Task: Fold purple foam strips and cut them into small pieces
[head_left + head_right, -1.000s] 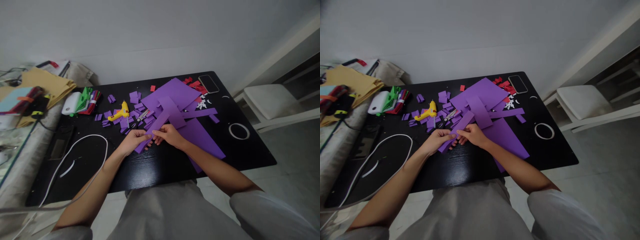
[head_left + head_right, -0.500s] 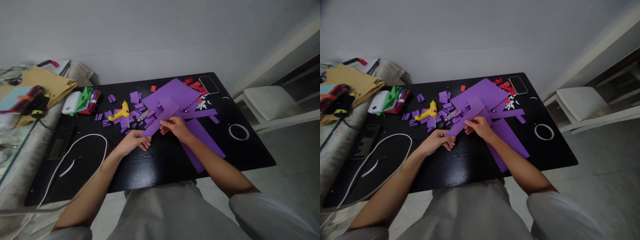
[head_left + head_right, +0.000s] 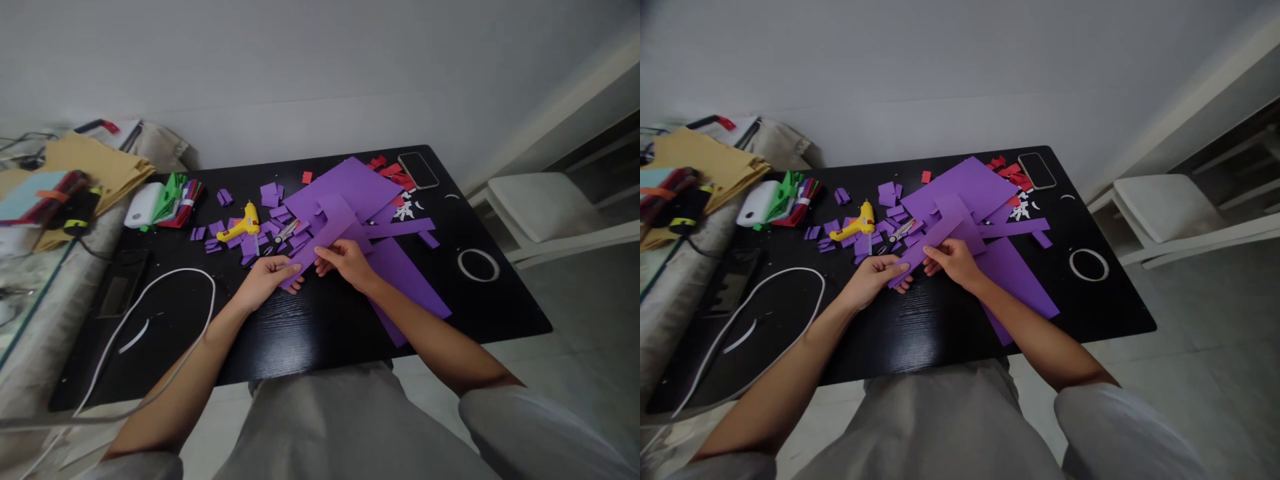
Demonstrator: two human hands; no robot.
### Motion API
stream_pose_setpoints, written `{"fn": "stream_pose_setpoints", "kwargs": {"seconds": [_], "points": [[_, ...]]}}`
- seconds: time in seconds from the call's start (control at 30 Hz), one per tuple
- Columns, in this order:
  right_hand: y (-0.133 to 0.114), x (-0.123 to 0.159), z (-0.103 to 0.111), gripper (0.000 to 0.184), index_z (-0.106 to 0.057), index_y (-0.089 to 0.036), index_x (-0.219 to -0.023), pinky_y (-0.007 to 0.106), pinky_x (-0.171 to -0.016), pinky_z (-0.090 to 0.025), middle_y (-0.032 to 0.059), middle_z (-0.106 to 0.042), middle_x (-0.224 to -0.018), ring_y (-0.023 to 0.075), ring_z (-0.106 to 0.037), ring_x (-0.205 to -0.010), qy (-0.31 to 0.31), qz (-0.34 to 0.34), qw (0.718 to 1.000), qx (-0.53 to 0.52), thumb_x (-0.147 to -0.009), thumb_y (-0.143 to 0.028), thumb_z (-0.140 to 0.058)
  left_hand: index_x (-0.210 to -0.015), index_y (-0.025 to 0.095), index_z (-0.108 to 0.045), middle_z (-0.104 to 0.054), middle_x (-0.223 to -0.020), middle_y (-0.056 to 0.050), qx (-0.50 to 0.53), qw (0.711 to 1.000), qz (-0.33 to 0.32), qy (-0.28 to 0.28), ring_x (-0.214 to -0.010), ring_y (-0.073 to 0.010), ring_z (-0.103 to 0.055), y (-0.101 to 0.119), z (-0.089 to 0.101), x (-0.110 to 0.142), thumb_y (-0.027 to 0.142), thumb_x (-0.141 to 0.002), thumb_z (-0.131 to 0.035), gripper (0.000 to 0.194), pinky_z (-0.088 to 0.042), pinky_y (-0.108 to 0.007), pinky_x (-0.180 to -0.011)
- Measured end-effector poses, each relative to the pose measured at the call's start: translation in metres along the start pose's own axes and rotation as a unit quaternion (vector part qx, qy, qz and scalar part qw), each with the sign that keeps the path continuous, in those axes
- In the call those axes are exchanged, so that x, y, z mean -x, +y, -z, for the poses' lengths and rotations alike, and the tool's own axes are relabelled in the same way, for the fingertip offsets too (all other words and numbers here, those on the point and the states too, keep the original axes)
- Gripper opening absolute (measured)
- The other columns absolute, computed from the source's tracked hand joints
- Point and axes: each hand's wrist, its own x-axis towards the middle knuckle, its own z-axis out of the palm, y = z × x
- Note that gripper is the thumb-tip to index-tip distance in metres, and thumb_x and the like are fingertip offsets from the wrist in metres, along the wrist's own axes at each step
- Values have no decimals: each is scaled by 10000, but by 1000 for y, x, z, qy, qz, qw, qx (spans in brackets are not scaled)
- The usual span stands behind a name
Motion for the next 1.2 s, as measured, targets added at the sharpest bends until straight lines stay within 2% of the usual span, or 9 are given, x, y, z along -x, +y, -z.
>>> {"fn": "stream_pose_setpoints", "kwargs": {"seconds": [0.13, 0.3, 1.2], "points": [[4, 5, -7, 421, -686, -121, -721, 265, -511, -587, 49, -714, -673, 139, -667, -519, -32, -31, 999, 3, -675, -506, -850, -805, 123, -710, -745, -763, -58, -9, 1000, -9, 0, -609, -141, -688, -2, -1, 0, 445, -788, -791, 333, -599, -249, -590], [8, 9, -13, 423, -711, -113, -745, 261, -527, -597, 65, -735, -710, 141, -681, -544, -58, -60, 996, -2, -650, -494, -868, -855, 122, -727, -741, -779, -57, -23, 999, -24, -14, -625, -141, -689, -2, 0, 0, 425, -808, -774, 310, -601, -248, -593], [7, 8, -11, 465, -731, -104, -752, 305, -612, -627, 71, -741, -717, 152, -700, -582, -91, -43, 995, 21, -664, -546, -845, -832, 134, -716, -723, -748, -32, -5, 999, -29, -14, -615, -134, -682, -4, 1, -1, 383, -791, -785, 262, -594, -240, -581]]}}
